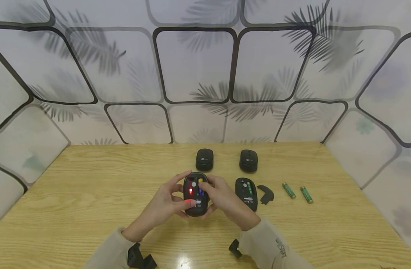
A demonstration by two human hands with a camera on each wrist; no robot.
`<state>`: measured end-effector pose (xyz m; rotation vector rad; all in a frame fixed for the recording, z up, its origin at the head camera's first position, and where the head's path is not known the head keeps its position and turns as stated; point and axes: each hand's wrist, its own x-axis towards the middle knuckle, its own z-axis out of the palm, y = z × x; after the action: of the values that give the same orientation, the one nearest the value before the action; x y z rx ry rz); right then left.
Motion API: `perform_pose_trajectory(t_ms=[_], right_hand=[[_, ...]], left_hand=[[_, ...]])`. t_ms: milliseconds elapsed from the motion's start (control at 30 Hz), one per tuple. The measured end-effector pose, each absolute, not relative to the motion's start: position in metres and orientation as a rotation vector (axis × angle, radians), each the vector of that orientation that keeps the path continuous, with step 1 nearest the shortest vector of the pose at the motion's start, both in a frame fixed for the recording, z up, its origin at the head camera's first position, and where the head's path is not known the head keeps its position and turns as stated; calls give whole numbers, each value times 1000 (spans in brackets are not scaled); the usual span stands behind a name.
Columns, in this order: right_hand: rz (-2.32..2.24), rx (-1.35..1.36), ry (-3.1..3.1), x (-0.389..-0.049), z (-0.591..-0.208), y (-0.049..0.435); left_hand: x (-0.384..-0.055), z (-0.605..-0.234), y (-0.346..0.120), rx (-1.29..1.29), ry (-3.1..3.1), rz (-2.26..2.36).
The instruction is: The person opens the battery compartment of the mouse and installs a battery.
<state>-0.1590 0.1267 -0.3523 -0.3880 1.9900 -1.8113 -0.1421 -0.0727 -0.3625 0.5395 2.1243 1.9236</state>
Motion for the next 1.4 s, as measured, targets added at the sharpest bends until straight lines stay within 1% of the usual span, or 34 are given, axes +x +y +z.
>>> perform_pose_trajectory(t_ms=[400,767,1000,1267,1400], right_hand=[[-1765,-305,1998,-164,-357,127],[-1707,-370,1965,-171,-362,141],[-1605,-399,2028,-173,-365,141],[-1616,-310,2063,-172,-367,139],[-1601,-324,2060,-172,-367,140]], left_hand=[[-148,-366,-75,502,2235,1817],[-150,-372,-69,350,2254,1765],[-154,-379,-70,315,2250,1725],[-154,-382,-72,259,2232,1737],[-155,-381,-74,246,2235,1709]])
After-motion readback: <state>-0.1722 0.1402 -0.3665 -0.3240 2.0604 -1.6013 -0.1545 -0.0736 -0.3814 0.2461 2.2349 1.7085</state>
